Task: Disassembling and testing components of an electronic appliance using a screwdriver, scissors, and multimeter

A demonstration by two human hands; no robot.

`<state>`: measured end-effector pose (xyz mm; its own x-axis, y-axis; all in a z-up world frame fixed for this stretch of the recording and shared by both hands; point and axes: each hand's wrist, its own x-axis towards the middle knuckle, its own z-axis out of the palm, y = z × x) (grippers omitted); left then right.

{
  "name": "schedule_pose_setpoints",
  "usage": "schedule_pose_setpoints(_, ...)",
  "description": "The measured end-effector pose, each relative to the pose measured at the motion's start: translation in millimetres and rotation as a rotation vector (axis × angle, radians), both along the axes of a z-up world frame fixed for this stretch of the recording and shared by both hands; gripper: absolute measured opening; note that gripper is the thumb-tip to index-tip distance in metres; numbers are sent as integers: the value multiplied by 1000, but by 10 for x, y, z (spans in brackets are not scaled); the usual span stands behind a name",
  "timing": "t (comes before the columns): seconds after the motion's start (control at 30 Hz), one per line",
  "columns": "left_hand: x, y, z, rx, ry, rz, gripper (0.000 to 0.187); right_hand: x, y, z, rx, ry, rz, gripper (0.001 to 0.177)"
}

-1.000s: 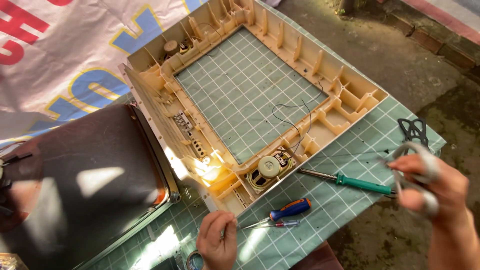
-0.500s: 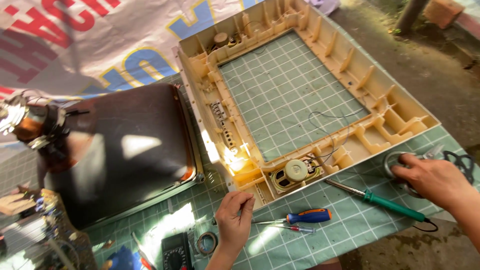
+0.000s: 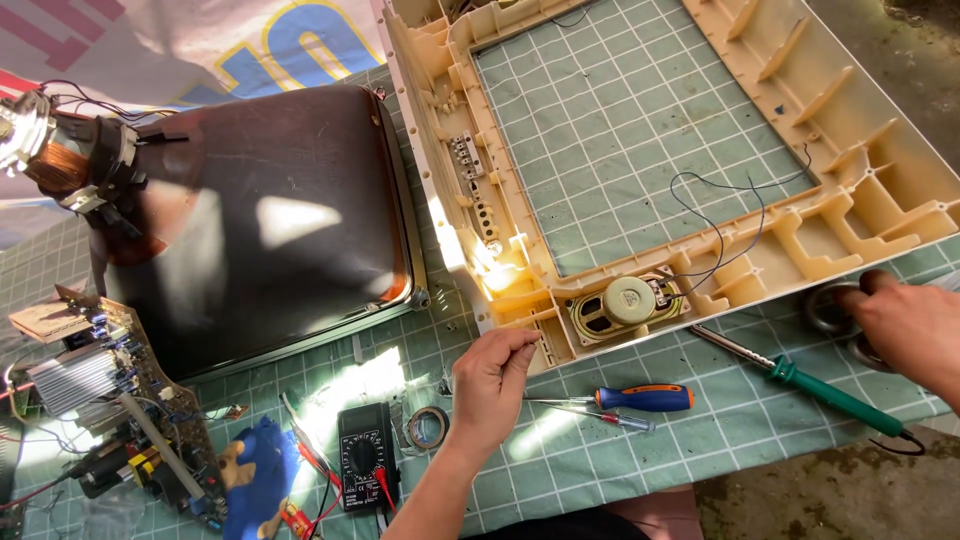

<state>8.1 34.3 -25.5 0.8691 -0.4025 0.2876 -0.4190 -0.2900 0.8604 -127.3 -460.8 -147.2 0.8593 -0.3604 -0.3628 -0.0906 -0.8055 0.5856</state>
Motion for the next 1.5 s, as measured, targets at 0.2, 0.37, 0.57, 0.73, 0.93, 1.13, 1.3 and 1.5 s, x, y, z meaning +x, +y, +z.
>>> schedule_pose_setpoints(0.2, 38, 57, -13, -7, 94, -31, 19, -282, -282, -546, 129, 3, -72, 61)
schedule_pose_setpoints(0.37, 20, 42, -15, -227, 335, -39, 17, -422, 730, 634, 986, -771, 48, 21)
schedule_pose_setpoints(0.57, 90, -285, 238, -522, 760, -235, 19, 297, 2200, 2086, 1303, -928, 623, 16)
schedule_pose_setpoints(0.73, 132, -479, 244, -588, 885, -279, 12, 795, 2471, 2020, 1306, -938, 746, 18)
schedule_pose_setpoints(0.93, 235, -502, 227, -704, 990, -250, 12, 1072, 2494, 1910, 1374, -928, 688, 20)
schedule_pose_setpoints(1.13, 247, -502, 238, -674, 919, -206, 15, 1267, 2511, 1920, 1355, -843, 660, 16)
schedule_pose_setpoints(1.3, 319, -365, 419, -98, 109, -129, 24, 1411, 2371, 1679, 1369, -734, 664, 14)
schedule_pose_setpoints(1.5, 196, -154, 56, 259, -420, -175, 25, 1658, 2234, 1437, 1263, -23, 631, 14)
